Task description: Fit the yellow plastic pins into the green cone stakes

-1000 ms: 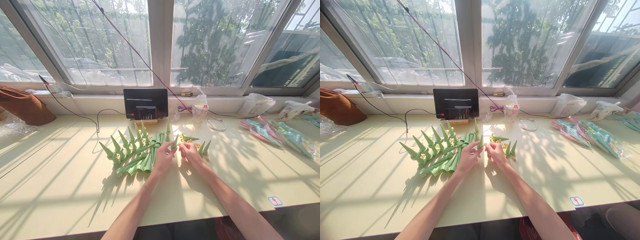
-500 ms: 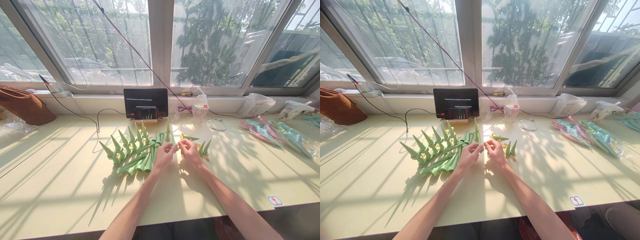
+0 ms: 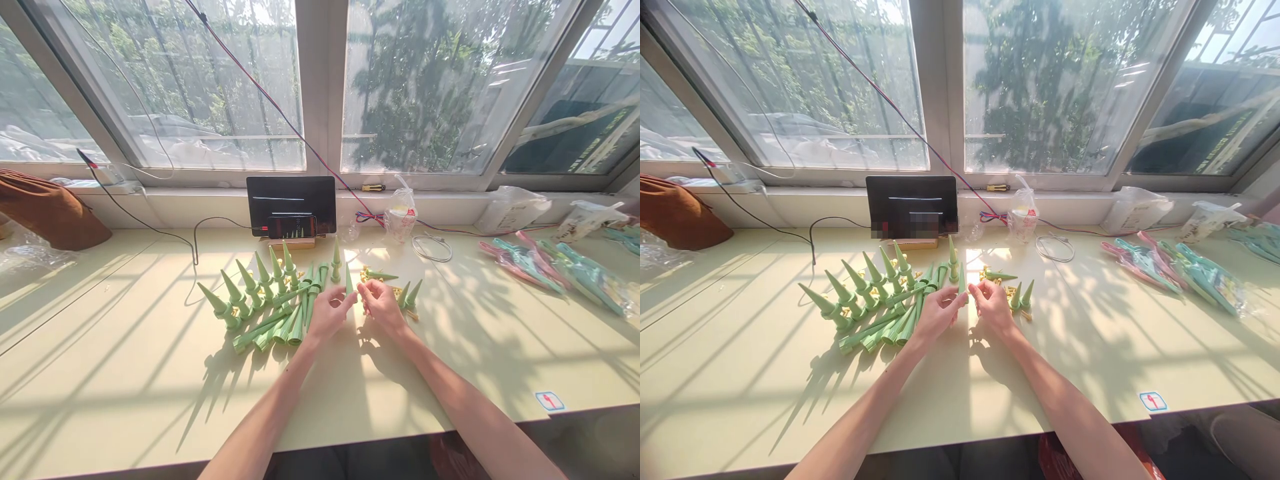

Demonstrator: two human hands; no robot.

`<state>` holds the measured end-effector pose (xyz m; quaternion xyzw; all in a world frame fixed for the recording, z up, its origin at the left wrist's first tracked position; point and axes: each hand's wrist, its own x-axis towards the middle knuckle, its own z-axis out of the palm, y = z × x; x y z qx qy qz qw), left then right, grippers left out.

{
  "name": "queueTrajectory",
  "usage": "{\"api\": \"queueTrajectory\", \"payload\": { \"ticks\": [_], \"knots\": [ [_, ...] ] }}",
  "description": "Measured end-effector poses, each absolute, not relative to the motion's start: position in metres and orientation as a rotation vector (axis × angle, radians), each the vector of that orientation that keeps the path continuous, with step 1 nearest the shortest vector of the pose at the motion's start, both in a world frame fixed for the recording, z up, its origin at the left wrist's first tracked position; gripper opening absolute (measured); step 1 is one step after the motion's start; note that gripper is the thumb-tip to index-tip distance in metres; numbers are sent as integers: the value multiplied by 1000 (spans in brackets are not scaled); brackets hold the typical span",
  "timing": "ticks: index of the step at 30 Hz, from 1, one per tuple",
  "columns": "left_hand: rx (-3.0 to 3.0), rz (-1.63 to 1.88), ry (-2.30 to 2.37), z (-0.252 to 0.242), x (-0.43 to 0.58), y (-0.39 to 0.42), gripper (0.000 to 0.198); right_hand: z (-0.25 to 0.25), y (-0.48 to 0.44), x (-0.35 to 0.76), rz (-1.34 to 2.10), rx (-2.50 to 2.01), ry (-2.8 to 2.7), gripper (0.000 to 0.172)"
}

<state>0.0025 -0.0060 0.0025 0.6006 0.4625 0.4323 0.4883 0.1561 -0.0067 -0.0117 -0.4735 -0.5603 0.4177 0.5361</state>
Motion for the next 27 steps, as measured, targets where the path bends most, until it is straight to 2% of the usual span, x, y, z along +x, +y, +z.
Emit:
{"api": "queueTrajectory", "payload": {
  "ticks": [21, 27],
  "knots": [
    [1546, 1041, 1177, -1, 1, -8, 53, -8, -8, 157, 980, -1173, -1309, 49],
    [1545, 1059, 1160, 0, 1, -8, 48, -9, -7, 157, 986, -1177, -1310, 50]
  ]
}}
